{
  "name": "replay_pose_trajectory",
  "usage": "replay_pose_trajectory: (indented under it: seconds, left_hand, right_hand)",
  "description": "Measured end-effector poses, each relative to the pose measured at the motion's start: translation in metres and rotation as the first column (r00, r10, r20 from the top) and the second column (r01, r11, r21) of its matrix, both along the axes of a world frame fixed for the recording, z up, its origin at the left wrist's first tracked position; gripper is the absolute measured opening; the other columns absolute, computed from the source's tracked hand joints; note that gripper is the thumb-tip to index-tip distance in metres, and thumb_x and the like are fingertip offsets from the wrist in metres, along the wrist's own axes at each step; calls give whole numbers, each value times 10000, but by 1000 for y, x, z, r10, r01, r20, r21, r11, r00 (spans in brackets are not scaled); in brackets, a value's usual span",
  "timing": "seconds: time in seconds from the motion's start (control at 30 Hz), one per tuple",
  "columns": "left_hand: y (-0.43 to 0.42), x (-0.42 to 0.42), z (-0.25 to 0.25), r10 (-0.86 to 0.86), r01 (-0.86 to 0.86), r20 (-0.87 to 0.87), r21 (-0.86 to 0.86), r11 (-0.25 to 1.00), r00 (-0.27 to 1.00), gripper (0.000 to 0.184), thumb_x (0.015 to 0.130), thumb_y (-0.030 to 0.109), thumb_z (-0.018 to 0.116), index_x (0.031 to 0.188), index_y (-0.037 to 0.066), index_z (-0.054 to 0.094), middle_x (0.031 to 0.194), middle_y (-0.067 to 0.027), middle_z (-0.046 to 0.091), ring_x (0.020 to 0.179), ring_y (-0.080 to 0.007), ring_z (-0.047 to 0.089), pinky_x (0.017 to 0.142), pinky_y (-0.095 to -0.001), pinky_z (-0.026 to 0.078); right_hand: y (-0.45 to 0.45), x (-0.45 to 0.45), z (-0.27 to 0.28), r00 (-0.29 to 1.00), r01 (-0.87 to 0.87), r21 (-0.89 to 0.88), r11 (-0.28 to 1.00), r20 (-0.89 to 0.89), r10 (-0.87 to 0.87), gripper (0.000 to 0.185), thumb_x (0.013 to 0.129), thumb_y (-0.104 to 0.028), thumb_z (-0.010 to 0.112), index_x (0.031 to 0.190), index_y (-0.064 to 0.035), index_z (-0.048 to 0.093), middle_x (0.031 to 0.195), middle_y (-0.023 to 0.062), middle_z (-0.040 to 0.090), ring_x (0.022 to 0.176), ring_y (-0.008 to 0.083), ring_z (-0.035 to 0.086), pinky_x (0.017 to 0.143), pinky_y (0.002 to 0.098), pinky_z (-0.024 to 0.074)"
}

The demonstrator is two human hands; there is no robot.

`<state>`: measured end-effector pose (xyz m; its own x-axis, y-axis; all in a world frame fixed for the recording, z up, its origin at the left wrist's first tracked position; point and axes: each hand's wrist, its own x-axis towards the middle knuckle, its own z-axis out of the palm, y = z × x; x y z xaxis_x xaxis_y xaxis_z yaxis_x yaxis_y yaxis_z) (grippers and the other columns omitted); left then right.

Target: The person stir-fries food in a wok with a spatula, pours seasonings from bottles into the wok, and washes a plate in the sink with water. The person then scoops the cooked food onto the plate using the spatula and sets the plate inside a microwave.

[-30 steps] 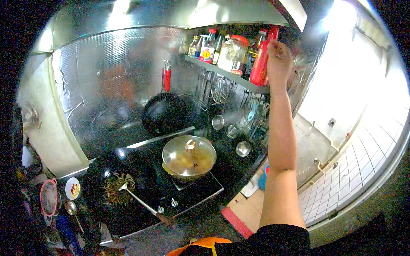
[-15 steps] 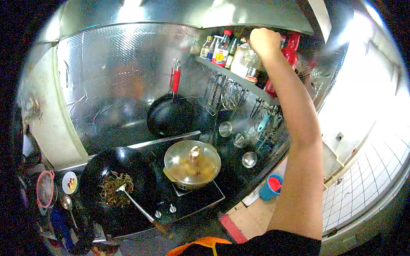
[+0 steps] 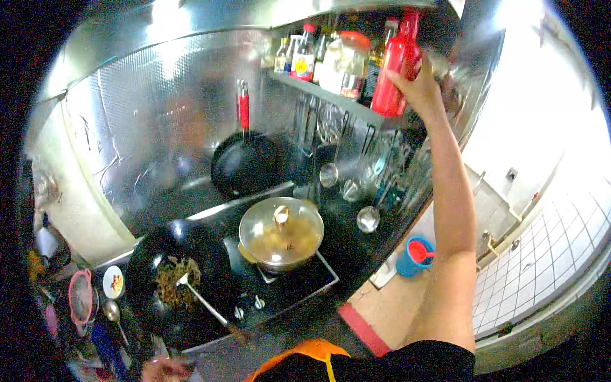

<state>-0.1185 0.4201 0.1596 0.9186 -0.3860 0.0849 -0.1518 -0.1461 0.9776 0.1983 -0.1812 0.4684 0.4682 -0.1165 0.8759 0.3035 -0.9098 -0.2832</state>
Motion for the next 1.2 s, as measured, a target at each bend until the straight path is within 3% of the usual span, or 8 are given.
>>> replay_pose_trajectory:
  seconds: [0.1, 0.27, 0.53, 0.63, 0.8, 1.07, 1.13, 1.2]
  left_hand:
    - [-86, 95, 111, 110, -242, 494, 211, 947, 862, 137, 719, 130, 661, 758, 18, 593, 743, -80, 604, 657, -181, 577, 594, -274, 451]
    - [-208, 253, 204, -157, -99, 786, 267, 959, 598, 90, 831, 99, 616, 850, 19, 578, 763, -59, 546, 689, -127, 524, 647, -238, 436]
    - [-402, 429, 280, 93, -332, 823, 120, 936, 560, 600, 696, 409, 759, 1060, -28, 566, 1022, -213, 633, 974, -314, 618, 878, -361, 469]
    - [-441, 449, 268, 137, -384, 802, 123, 915, 581, 875, 658, 511, 779, 1223, -40, 401, 1030, -266, 618, 997, -315, 615, 867, -363, 477]
    - [-454, 452, 266, 147, -470, 798, 185, 863, 584, 644, 693, 303, 758, 1149, -16, 433, 1084, -255, 594, 1020, -375, 588, 872, -408, 475]
    - [-457, 473, 256, 364, -534, 931, -302, 790, 12, 710, 691, 387, 779, 1230, 28, 487, 1156, -258, 490, 1081, -398, 488, 937, -437, 417]
    - [-466, 456, 275, 308, -326, 935, -240, 914, 174, 690, 727, 335, 761, 1248, -4, 461, 1170, -238, 527, 1081, -353, 524, 925, -403, 433]
    - [-474, 422, 293, 42, 114, 683, -182, 977, 729, 688, 781, 252, 726, 1300, -44, 385, 1147, -181, 581, 1045, -220, 569, 892, -345, 463]
  right_hand:
    - [-21, 16, 1, 996, 88, -35, 996, -25, -89, 984, 636, -592, 738, 1341, -27, 345, 1197, 235, 556, 1076, 343, 585, 926, 407, 462]
    - [-7, -7, -7, 992, 0, 4, 1000, -126, 1, 986, 699, -590, 706, 1390, -34, 275, 1194, 225, 556, 1050, 313, 603, 918, 407, 474]
    - [-25, 17, -18, 997, -71, -43, 997, -41, 69, 839, 705, -409, 768, 1287, -11, 314, 1157, 227, 569, 1048, 297, 604, 885, 387, 482]
    - [-26, 20, -17, 999, -51, -119, 992, -21, 49, 1157, 651, -580, 711, 1397, 57, 98, 1062, 309, 597, 972, 409, 620, 831, 433, 508]
    - [-1, -18, -9, 990, -44, -38, 998, -134, 38, 1043, 727, -457, 717, 1412, -10, 70, 1027, 282, 608, 905, 408, 626, 766, 428, 504]
    - [-20, 12, -17, 999, 28, -53, 998, -31, -30, 1164, 650, -553, 709, 1413, 32, 54, 1045, 318, 598, 940, 433, 620, 828, 456, 508]
    - [-23, 13, -16, 1000, -9, -24, 1000, 9, 9, 1168, 639, -505, 738, 1414, 39, 53, 1067, 315, 592, 968, 429, 611, 833, 451, 505]
    - [-22, 4, -18, 997, -70, 13, 997, 39, 69, 1172, 632, -486, 752, 1415, 39, 56, 1084, 315, 585, 984, 427, 605, 840, 445, 502]
